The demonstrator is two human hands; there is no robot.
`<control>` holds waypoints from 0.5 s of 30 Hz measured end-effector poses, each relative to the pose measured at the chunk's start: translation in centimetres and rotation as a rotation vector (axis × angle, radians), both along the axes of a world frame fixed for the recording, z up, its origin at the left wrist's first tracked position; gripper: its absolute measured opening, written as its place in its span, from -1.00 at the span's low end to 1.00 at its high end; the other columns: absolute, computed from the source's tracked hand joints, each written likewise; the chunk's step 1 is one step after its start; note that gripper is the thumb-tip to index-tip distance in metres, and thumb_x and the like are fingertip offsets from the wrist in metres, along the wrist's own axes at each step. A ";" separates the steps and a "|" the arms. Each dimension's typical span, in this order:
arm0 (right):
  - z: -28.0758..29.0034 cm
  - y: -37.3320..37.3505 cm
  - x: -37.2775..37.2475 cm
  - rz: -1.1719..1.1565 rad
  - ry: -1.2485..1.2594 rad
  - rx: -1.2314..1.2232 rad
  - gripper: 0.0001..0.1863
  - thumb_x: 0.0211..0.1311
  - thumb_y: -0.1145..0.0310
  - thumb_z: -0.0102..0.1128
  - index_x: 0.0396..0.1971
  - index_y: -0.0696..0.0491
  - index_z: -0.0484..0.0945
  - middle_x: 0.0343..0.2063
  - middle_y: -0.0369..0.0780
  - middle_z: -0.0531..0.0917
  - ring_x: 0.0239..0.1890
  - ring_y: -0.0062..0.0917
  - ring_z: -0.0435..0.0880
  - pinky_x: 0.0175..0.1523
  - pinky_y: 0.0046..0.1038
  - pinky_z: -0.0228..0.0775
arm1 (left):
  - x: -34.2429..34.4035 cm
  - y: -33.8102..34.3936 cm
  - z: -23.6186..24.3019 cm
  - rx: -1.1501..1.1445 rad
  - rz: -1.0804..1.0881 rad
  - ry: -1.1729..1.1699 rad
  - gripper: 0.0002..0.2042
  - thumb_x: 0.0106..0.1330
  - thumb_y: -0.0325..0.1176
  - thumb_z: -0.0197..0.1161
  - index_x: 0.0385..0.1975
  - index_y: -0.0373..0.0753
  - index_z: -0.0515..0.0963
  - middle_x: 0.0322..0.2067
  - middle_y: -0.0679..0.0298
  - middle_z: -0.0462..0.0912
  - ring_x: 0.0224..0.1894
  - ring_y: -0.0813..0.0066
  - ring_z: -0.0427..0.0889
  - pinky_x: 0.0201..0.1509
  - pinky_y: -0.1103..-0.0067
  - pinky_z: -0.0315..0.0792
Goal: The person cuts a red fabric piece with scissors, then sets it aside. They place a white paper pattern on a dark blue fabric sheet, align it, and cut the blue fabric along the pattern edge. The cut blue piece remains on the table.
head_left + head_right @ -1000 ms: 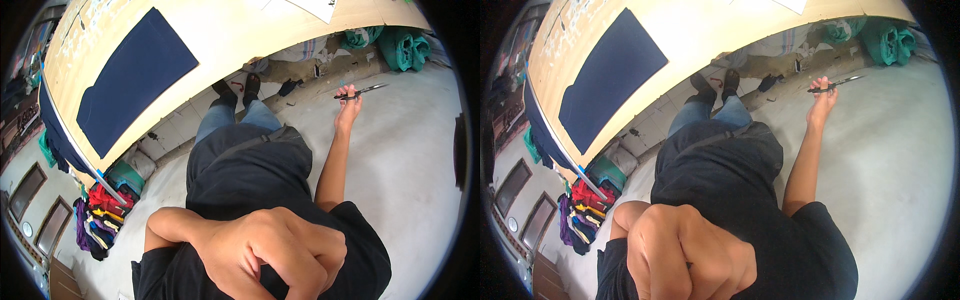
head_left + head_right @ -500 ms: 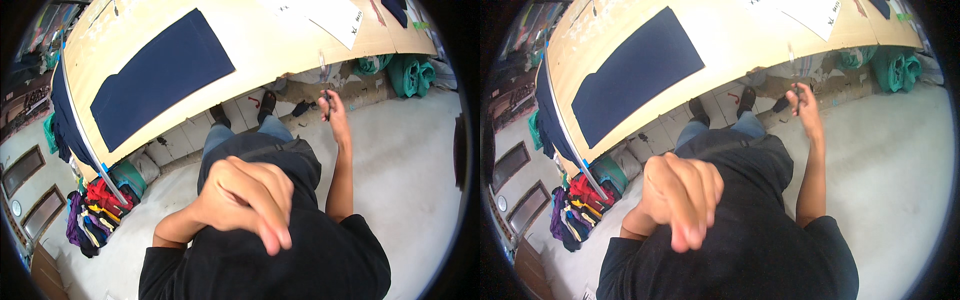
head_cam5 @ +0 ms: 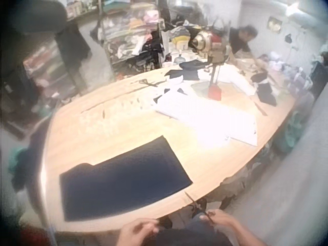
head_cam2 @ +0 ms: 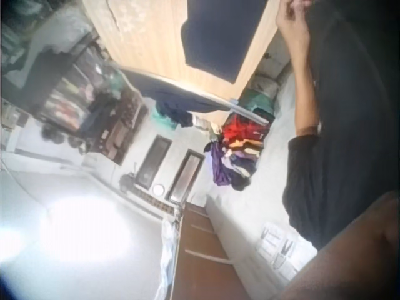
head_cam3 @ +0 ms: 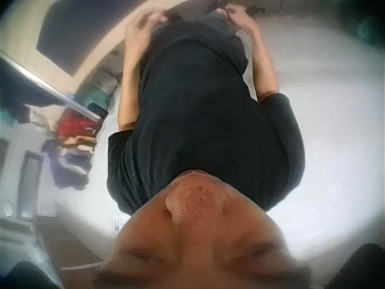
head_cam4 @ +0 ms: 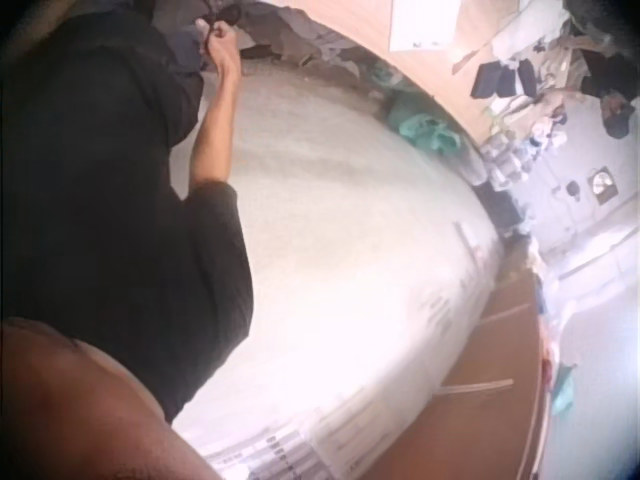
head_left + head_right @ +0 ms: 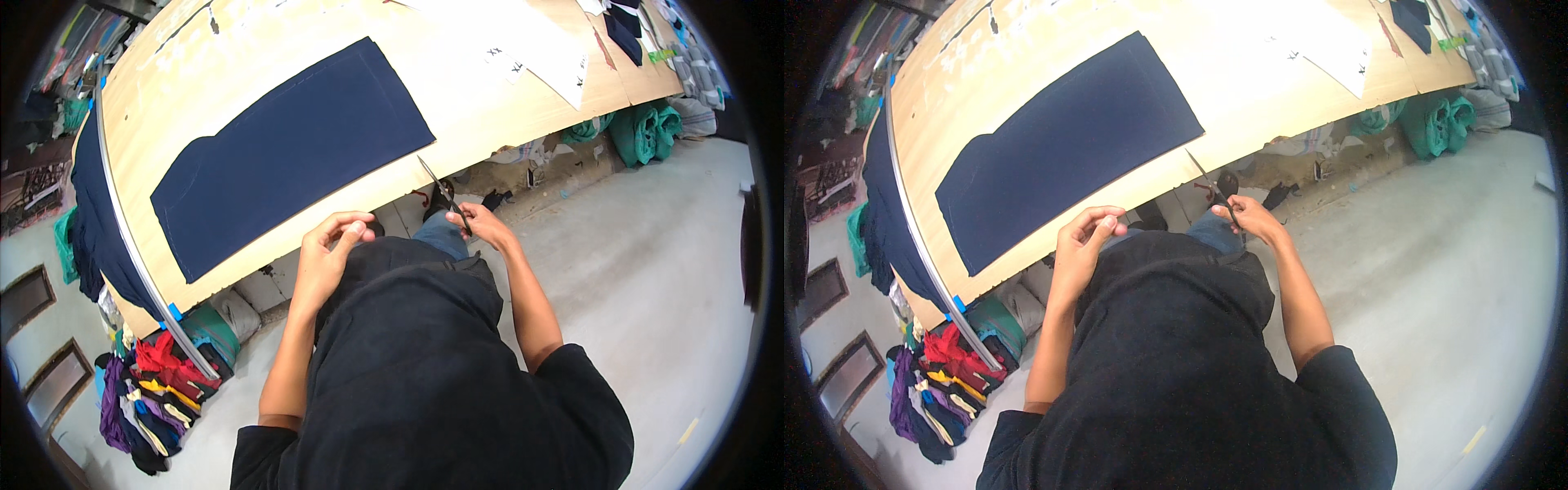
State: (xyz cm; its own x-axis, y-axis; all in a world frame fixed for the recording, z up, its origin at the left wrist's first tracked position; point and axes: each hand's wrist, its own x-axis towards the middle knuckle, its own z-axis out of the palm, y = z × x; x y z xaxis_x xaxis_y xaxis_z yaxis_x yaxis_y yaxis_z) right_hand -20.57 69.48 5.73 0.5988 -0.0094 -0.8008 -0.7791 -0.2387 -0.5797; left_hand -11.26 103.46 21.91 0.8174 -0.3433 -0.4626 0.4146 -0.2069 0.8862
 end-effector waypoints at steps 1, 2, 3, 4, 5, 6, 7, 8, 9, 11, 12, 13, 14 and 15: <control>-0.3 0.8 0.2 -0.026 -0.025 0.039 -0.34 0.22 -0.36 0.47 -0.31 0.03 0.59 -0.55 -0.38 0.50 -0.48 -0.64 0.56 -0.30 -0.49 0.43 | 0.6 0.0 1.8 -0.091 -0.077 0.022 -0.76 0.61 -0.35 0.21 0.05 -0.36 0.72 -0.20 0.21 0.83 -0.05 0.46 0.79 0.19 0.49 0.58; -0.5 1.6 0.3 -0.058 -0.048 0.077 -0.33 0.23 -0.37 0.45 -0.31 0.03 0.58 -0.54 -0.37 0.50 -0.48 -0.65 0.56 -0.29 -0.49 0.44 | 1.1 0.0 3.5 -0.182 -0.160 0.049 -0.76 0.62 -0.36 0.19 0.05 -0.35 0.72 -0.21 0.22 0.82 -0.06 0.47 0.79 0.17 0.49 0.58; -0.9 2.3 0.6 -0.084 -0.070 0.121 -0.32 0.25 -0.38 0.44 -0.30 0.03 0.58 -0.52 -0.37 0.50 -0.47 -0.65 0.56 -0.28 -0.49 0.45 | 1.4 -0.1 5.2 -0.268 -0.235 0.075 -0.75 0.62 -0.36 0.18 0.05 -0.35 0.72 -0.22 0.22 0.82 -0.06 0.47 0.80 0.16 0.49 0.58; -2.4 2.3 0.6 -0.066 -0.063 0.113 -0.32 0.30 -0.40 0.37 -0.29 0.04 0.56 -0.49 -0.36 0.51 -0.46 -0.65 0.56 -0.26 -0.50 0.47 | 1.5 -0.5 7.0 -0.367 -0.306 0.053 -0.76 0.62 -0.36 0.17 0.04 -0.34 0.72 -0.23 0.20 0.83 -0.08 0.46 0.80 0.14 0.49 0.58; -2.7 2.8 0.9 -0.085 -0.074 0.128 -0.35 0.34 -0.36 0.36 -0.29 0.04 0.55 -0.49 -0.35 0.52 -0.45 -0.64 0.56 -0.26 -0.49 0.47 | 1.6 -1.1 8.4 -0.466 -0.378 0.023 -0.76 0.63 -0.37 0.16 0.03 -0.34 0.73 -0.24 0.18 0.83 -0.11 0.45 0.80 0.12 0.49 0.58; -2.9 3.3 1.2 -0.105 -0.084 0.143 -0.38 0.38 -0.31 0.34 -0.30 0.04 0.54 -0.48 -0.35 0.53 -0.43 -0.63 0.56 -0.25 -0.48 0.46 | 2.0 -1.4 9.1 -0.442 -0.465 -0.071 -0.77 0.61 -0.36 0.19 -0.01 -0.33 0.75 -0.26 0.17 0.83 -0.13 0.42 0.80 0.12 0.48 0.57; -3.0 3.5 1.7 -0.122 -0.102 0.152 -0.41 0.43 -0.27 0.32 -0.31 0.04 0.52 -0.48 -0.34 0.54 -0.41 -0.62 0.56 -0.24 -0.48 0.46 | 2.7 -2.0 8.9 -0.408 -0.542 -0.263 -0.78 0.59 -0.36 0.22 -0.07 -0.32 0.76 -0.26 0.20 0.84 -0.11 0.41 0.79 0.13 0.46 0.57; -2.9 3.7 2.0 -0.130 -0.094 0.159 -0.39 0.41 -0.30 0.33 -0.30 0.04 0.51 -0.48 -0.34 0.51 -0.41 -0.62 0.55 -0.24 -0.49 0.46 | 3.4 -2.2 7.6 -0.322 -0.539 -0.287 -0.77 0.59 -0.34 0.19 -0.08 -0.31 0.77 -0.24 0.19 0.84 -0.08 0.40 0.78 0.14 0.44 0.56; -2.9 3.8 2.3 -0.139 -0.107 0.142 -0.36 0.38 -0.33 0.34 -0.29 0.05 0.52 -0.49 -0.35 0.50 -0.42 -0.63 0.53 -0.26 -0.49 0.45 | 4.1 -2.5 4.9 -0.237 -0.538 -0.311 -0.75 0.60 -0.32 0.16 -0.09 -0.30 0.77 -0.22 0.19 0.84 -0.05 0.39 0.77 0.15 0.42 0.56; -3.0 4.3 3.1 -0.145 -0.124 0.113 -0.30 0.33 -0.40 0.34 -0.27 0.06 0.54 -0.51 -0.36 0.48 -0.44 -0.65 0.51 -0.30 -0.49 0.43 | 5.2 -3.0 -3.3 -0.115 -0.279 -0.224 -0.75 0.60 -0.30 0.18 -0.09 -0.30 0.76 -0.14 0.14 0.83 -0.02 0.31 0.77 0.19 0.39 0.56; -2.6 4.9 3.4 -0.176 -0.151 0.100 -0.33 0.35 -0.37 0.34 -0.29 0.04 0.53 -0.53 -0.37 0.46 -0.46 -0.66 0.47 -0.33 -0.48 0.38 | 5.8 -2.7 -7.2 0.049 -0.279 -0.327 -0.74 0.61 -0.28 0.17 -0.02 -0.30 0.73 -0.02 0.11 0.79 0.08 0.23 0.74 0.27 0.34 0.52; -2.6 4.9 3.7 -0.176 -0.144 0.108 -0.34 0.35 -0.37 0.34 -0.30 0.03 0.52 -0.53 -0.37 0.45 -0.46 -0.66 0.47 -0.34 -0.49 0.37 | 6.4 -2.4 -10.5 0.209 -0.283 -0.428 -0.72 0.61 -0.27 0.15 0.06 -0.30 0.70 0.10 0.08 0.76 0.18 0.15 0.71 0.34 0.29 0.49; -2.7 4.7 4.0 -0.175 -0.135 0.118 -0.35 0.36 -0.36 0.35 -0.31 0.02 0.51 -0.54 -0.38 0.44 -0.47 -0.67 0.46 -0.35 -0.50 0.35 | 6.5 -2.3 -13.3 0.268 -0.326 -0.539 -0.70 0.62 -0.26 0.15 0.15 -0.28 0.65 0.20 0.07 0.68 0.28 0.12 0.62 0.41 0.26 0.43; -2.8 4.7 4.2 -0.171 -0.126 0.128 -0.37 0.36 -0.35 0.35 -0.33 0.01 0.50 -0.54 -0.38 0.44 -0.47 -0.67 0.45 -0.35 -0.50 0.34 | 6.5 -2.2 -15.7 0.328 -0.366 -0.649 -0.66 0.62 -0.24 0.14 0.24 -0.25 0.60 0.29 0.06 0.61 0.38 0.10 0.53 0.47 0.23 0.37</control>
State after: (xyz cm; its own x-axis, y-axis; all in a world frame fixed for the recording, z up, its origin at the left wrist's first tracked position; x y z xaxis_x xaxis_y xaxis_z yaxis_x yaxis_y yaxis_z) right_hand -16.36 74.20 2.93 0.6925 -0.0223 -0.7211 -0.7214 -0.0274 -0.6919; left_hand -4.78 101.24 6.25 0.8195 -0.5700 -0.0592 -0.3047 -0.5209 0.7974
